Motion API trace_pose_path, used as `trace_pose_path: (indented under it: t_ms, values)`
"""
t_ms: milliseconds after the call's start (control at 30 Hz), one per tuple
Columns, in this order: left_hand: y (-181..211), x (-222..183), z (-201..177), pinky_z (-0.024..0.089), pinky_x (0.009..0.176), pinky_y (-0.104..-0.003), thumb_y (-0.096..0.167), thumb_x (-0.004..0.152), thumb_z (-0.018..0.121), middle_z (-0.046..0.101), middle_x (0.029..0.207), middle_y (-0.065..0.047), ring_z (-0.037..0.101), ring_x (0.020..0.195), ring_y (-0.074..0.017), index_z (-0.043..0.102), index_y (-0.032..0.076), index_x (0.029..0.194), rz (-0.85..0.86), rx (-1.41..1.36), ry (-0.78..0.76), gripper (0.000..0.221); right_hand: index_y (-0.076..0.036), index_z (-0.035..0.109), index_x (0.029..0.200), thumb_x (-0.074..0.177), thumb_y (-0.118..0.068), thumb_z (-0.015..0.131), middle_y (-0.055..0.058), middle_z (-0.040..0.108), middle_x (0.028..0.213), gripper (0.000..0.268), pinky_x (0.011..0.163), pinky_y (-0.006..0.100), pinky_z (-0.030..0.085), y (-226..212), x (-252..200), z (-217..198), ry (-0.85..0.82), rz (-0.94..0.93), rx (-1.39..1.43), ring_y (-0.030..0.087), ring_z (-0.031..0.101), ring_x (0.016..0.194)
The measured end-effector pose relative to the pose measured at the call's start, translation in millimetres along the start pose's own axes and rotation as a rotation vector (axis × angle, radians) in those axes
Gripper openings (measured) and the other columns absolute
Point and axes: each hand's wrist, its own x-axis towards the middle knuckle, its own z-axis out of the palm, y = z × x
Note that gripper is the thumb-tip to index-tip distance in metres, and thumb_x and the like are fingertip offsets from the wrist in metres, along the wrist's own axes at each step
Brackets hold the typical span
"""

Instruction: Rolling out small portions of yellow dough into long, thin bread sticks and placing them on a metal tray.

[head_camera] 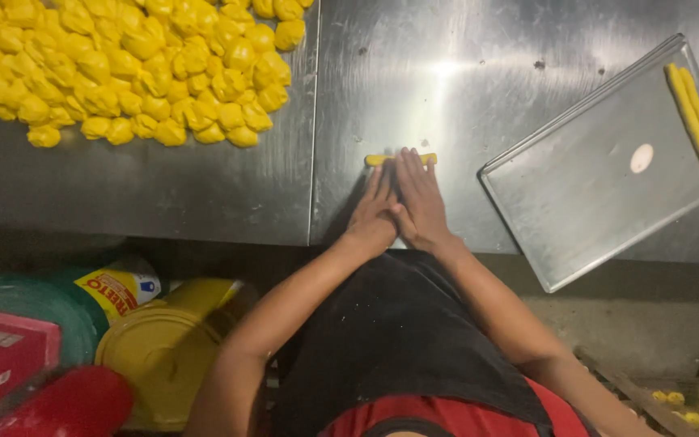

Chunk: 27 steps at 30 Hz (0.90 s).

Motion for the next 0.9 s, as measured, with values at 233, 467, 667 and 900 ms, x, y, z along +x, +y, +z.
trace_pose_path:
  t_ms: [233, 467, 667, 900]
  values:
    - [-46, 98, -38, -0.005, 0.125, -0.056, 0.067, 0.084, 0.060, 0.002, 0.168, -0.029, -0.005, 0.156, -0.0460, 0.008, -0.003, 0.161, -0.213, -0.283, -0.129, 0.117, 0.004, 0.025, 0.161, 0.103, -0.060, 0.032, 0.029, 0.019, 0.167, 0.087, 0.120, 0.067, 0.000, 84, 101, 9, -0.043, 0.141, -0.330, 0.047, 0.008, 0.156]
    - [-87, 104, -27, -0.006, 0.123, -0.062, 0.081, 0.083, 0.051, 0.004, 0.171, -0.024, -0.004, 0.158, -0.0389, 0.012, -0.003, 0.162, -0.235, -0.106, -0.154, 0.122, -0.003, 0.029, 0.162, 0.105, -0.058, 0.037, 0.022, 0.021, 0.169, 0.080, 0.117, 0.073, 0.004, 91, 120, -28, -0.116, 0.150, -0.384, 0.041, 0.013, 0.157]
    - [-32, -11, 29, 0.003, 0.128, -0.058, 0.067, 0.098, 0.047, 0.013, 0.170, -0.026, 0.005, 0.159, -0.0400, 0.022, -0.008, 0.161, -0.107, -0.183, -0.034, 0.101, 0.006, 0.034, 0.159, 0.104, -0.056, 0.048, 0.027, 0.030, 0.167, 0.083, 0.124, 0.066, 0.016, 52, -16, -19, -0.128, 0.051, -0.383, 0.043, 0.023, 0.157]
    - [-47, 19, 34, 0.006, 0.124, -0.068, 0.050, 0.106, 0.052, 0.014, 0.165, -0.037, 0.007, 0.152, -0.0586, 0.027, -0.003, 0.161, -0.265, -0.076, 0.186, 0.080, 0.016, 0.033, 0.153, 0.100, -0.059, 0.054, 0.038, 0.029, 0.160, 0.093, 0.123, 0.066, 0.015, 22, -28, 11, 0.044, 0.293, -0.409, 0.053, 0.020, 0.152]
